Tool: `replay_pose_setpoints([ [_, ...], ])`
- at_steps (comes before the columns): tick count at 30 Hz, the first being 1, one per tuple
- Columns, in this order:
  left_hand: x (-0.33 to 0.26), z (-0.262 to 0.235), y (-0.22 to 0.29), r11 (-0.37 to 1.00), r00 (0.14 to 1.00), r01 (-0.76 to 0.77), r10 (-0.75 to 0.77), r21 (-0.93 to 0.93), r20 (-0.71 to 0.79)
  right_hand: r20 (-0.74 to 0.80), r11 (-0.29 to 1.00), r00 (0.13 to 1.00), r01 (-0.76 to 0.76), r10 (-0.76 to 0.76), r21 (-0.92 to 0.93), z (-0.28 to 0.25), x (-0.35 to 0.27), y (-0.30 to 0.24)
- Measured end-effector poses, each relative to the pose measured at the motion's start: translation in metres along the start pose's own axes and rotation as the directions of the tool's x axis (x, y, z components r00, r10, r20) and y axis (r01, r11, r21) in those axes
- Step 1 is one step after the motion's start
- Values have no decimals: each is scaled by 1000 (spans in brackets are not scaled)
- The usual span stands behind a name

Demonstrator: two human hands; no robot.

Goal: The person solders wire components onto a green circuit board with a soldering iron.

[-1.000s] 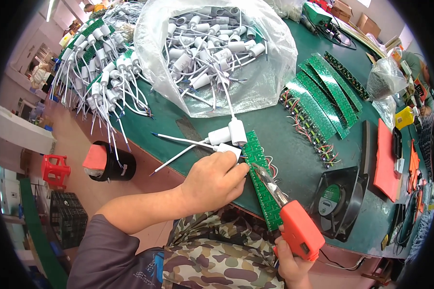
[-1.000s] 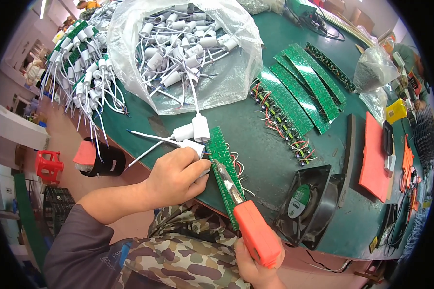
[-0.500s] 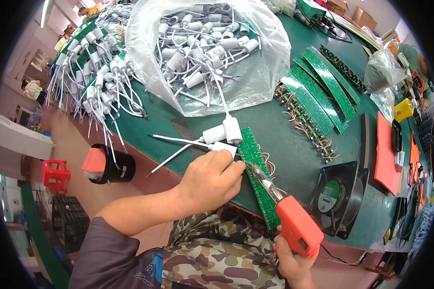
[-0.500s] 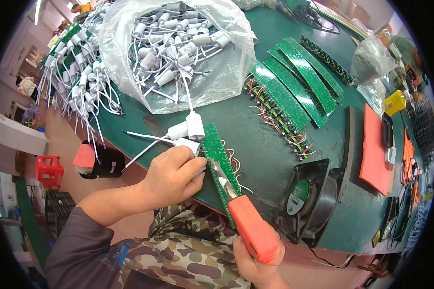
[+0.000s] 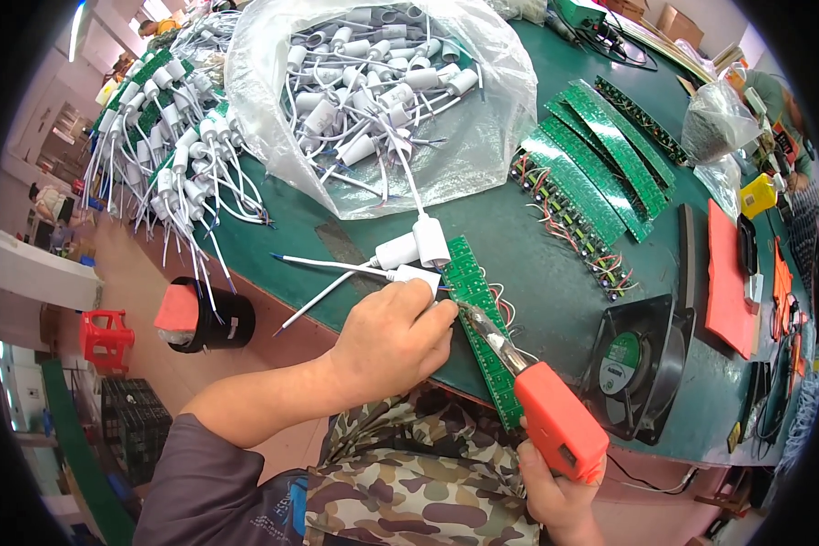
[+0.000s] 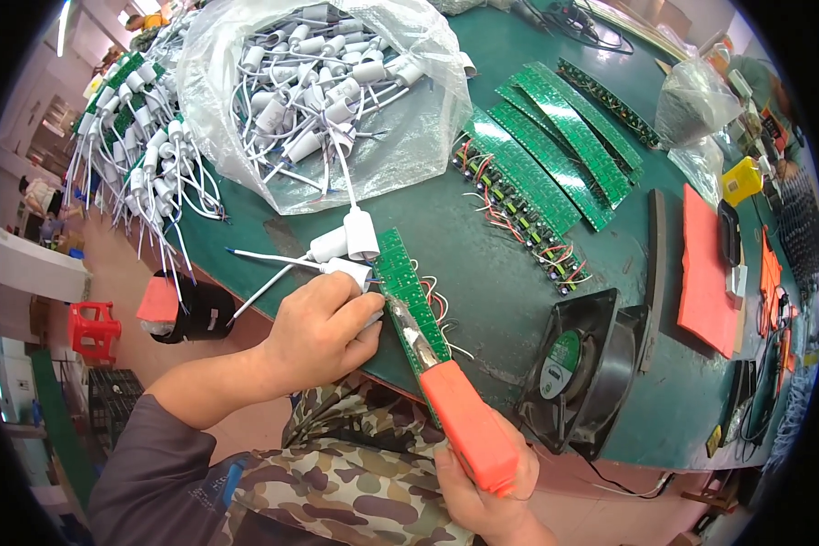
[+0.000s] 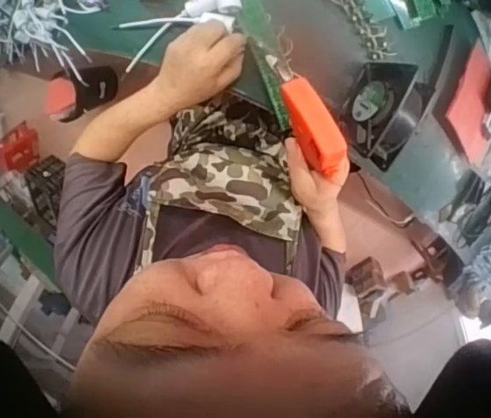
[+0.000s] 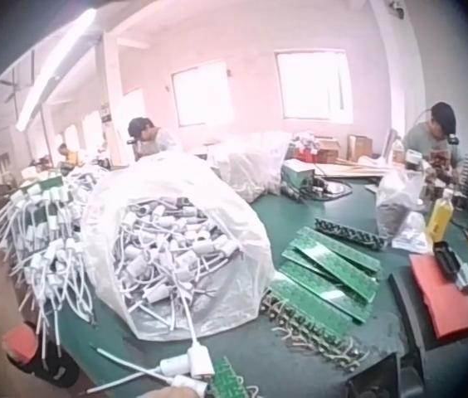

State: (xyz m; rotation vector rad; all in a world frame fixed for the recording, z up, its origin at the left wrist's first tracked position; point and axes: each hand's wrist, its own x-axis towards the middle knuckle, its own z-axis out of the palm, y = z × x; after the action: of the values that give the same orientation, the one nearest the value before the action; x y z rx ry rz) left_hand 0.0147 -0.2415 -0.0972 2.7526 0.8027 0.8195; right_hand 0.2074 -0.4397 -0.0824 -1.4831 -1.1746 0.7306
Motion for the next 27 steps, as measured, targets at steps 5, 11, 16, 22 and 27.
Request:
replay_pose_setpoints([
  [5, 1, -1, 0, 1000, 1000, 5, -5, 12, 7, 1, 1000, 1000, -6, 6, 14, -2, -1, 2],
  [11, 1, 0, 1, 1000, 1000, 2, -2, 16, -1, 49, 985, 992, -119, 114, 124, -11, -12, -1],
  [16, 2, -2, 1, 1000, 1000, -3, 3, 16, 9, -16, 997, 998, -58, 59, 46, -6, -13, 5],
  [22, 0, -1, 0, 1000, 1000, -1, 1, 9, 7, 42, 999, 998, 38, -39, 26, -7, -5, 5],
  [27, 0, -1, 0, 1000, 1000, 0, 0, 8, 11, 62, 999, 997, 51, -50, -8, -7, -4, 6],
])
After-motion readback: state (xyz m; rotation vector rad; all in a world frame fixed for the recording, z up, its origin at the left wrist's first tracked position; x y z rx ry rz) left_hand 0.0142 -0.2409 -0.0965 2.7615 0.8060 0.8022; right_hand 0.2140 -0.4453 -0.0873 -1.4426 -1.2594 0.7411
